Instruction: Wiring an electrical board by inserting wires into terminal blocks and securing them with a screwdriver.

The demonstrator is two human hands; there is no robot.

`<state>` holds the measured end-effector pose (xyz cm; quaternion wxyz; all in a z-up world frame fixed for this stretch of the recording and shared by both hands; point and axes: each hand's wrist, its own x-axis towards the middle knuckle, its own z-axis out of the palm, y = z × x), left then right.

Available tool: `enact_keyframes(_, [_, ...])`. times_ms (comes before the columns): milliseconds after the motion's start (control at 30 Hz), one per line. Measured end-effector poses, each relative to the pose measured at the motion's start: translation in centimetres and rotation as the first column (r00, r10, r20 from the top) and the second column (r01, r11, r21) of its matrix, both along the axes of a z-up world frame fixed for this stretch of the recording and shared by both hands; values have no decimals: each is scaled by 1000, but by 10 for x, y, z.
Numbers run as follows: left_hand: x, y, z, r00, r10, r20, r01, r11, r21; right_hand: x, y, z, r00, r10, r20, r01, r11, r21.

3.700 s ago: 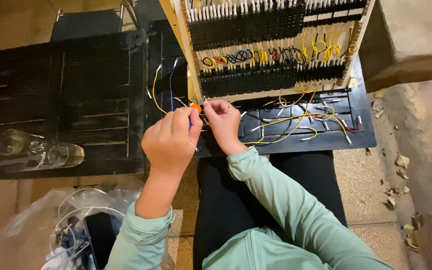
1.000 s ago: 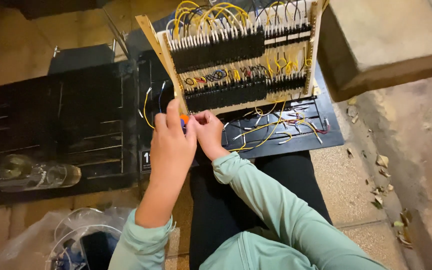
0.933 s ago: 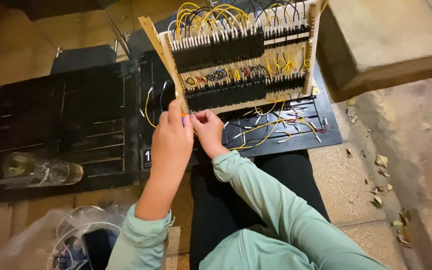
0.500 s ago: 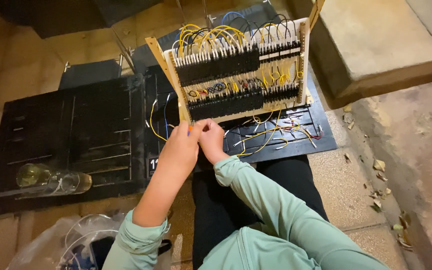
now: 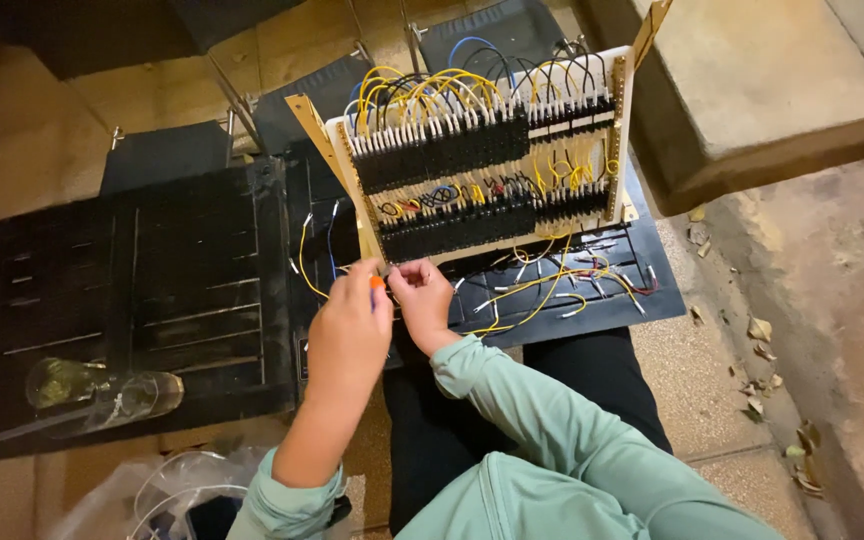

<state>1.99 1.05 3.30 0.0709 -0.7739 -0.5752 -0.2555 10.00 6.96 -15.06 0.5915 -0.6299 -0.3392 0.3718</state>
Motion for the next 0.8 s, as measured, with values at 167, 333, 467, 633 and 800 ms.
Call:
enact_keyframes(167, [-5, 3, -20, 969, -188, -162, 207, 972, 110, 0, 7, -13, 998, 20, -54, -19, 1000, 19])
enact_keyframes(333, [3, -5, -2, 958, -266, -108, 275, 958, 80, 1, 6, -7, 988, 26, -155, -18, 999, 49])
enact_keyframes(467, [12, -19, 3, 997, 26, -77, -23, 999, 36, 4, 4, 3, 994, 46, -95, -43, 999, 25])
enact_keyframes(633, [14, -20, 2, 997, -75, 24, 74, 996, 42, 2, 7, -8, 999, 12, -33, -11, 999, 41])
enact_keyframes(800, [20, -28, 10, 990, -21, 141, 24, 999, -21, 4, 4, 1, 997, 53, -55, -53, 999, 5])
